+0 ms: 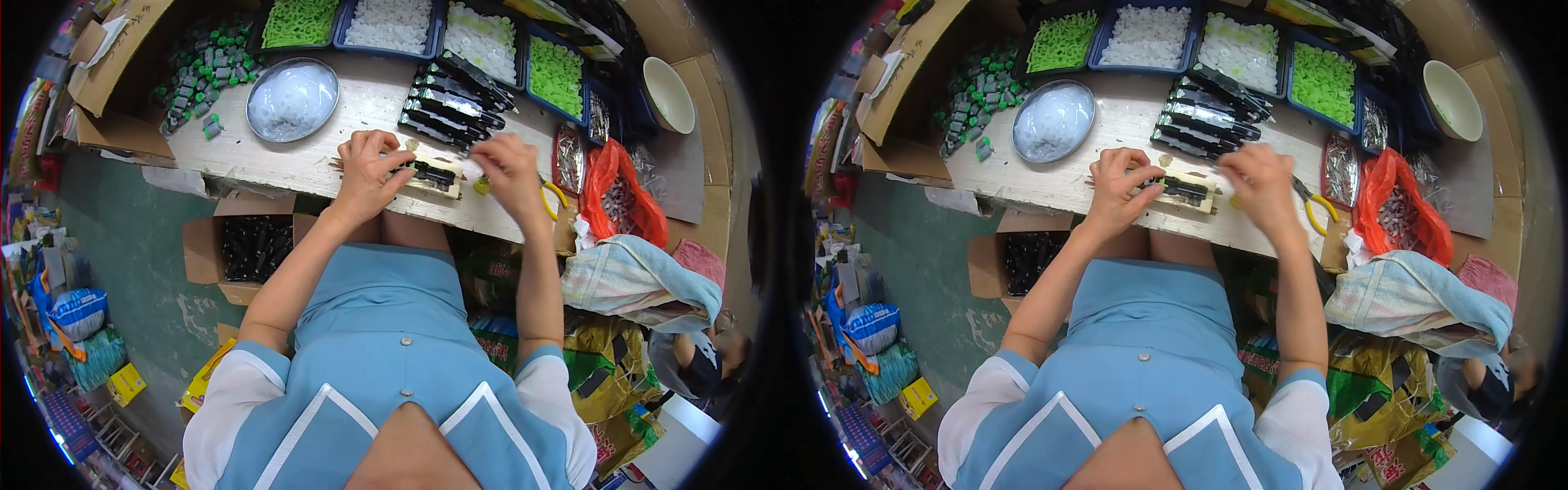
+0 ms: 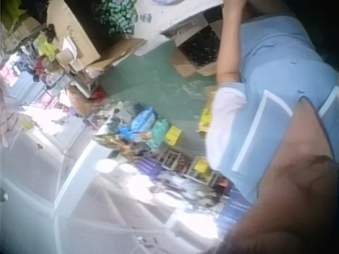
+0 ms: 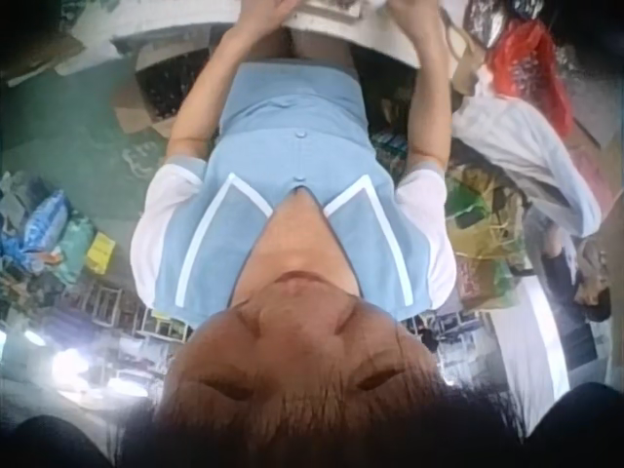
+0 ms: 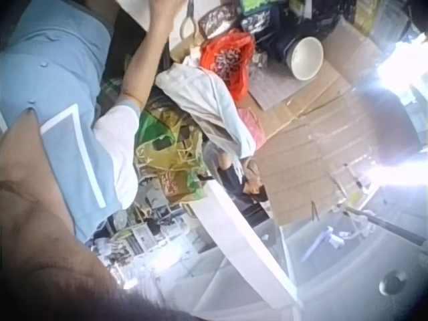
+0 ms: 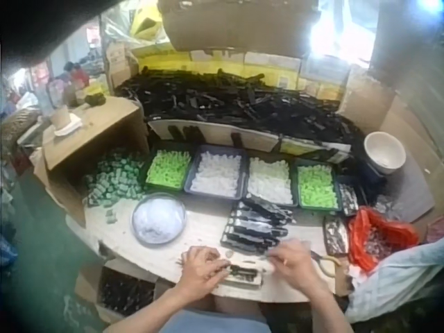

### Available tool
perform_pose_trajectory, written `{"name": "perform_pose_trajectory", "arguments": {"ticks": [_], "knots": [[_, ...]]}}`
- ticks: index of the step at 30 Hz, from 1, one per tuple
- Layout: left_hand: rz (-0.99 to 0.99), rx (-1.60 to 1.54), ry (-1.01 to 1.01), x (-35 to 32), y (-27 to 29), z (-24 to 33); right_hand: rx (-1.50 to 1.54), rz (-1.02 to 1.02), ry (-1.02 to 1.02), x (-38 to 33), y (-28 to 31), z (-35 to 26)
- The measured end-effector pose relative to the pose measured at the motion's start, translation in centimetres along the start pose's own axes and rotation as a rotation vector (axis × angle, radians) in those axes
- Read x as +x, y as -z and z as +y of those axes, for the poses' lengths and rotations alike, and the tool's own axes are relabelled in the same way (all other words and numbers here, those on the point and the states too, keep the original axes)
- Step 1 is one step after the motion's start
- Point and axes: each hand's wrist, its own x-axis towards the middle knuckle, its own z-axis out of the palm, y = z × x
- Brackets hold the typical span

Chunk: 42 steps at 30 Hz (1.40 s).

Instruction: Assembling small plastic components using a small hammer at a factory workbench.

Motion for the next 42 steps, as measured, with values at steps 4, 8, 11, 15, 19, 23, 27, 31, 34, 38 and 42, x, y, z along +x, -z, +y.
{"name": "perform_pose_trajectory", "arguments": {"ticks": [4,8,11,15,19,23,27,31,34,38,42], "knots": [[-0.012,0.061,0.017,0.3,0.5,0.4,0.04,0.083,-0.123,-2.2,4.1,4.5],[-0.098,0.113,-0.095,1.5,0.6,0.3,-0.187,0.107,-0.241,-4.5,8.4,8.0],[-0.122,0.099,-0.14,1.5,0.5,-0.1,-0.466,0.073,-0.414,-6.7,10.8,11.8],[-0.122,0.083,-0.161,1.4,0.4,-0.1,-0.62,-0.101,-0.701,-7.8,12.3,14.6],[-0.115,0.113,-0.172,1.0,0.5,0.0,-0.669,-0.179,-0.804,-8.1,10.7,16.5],[-0.1,0.104,-0.138,1.0,0.5,-0.1,-0.623,-0.22,-0.86,-7.1,10.6,17.2],[-0.042,0.066,-0.096,0.6,0.3,-0.1,-0.642,-0.092,-0.676,-7.5,10.7,17.6],[0.042,0.074,-0.091,0.2,-0.2,0.0,-0.438,-0.13,-0.458,-7.0,9.9,14.8],[0.069,0.061,-0.109,0.4,-0.6,-0.2,-0.226,-0.204,-0.455,-6.7,10.1,15.3],[-0.022,0.086,-0.112,0.6,-0.6,0.0,-0.062,-0.04,-0.613,-8.0,13.2,17.8],[0.002,-0.01,-0.143,1.3,-0.1,0.1,-0.343,0.03,-0.612,-11.9,18.3,21.0]]}}
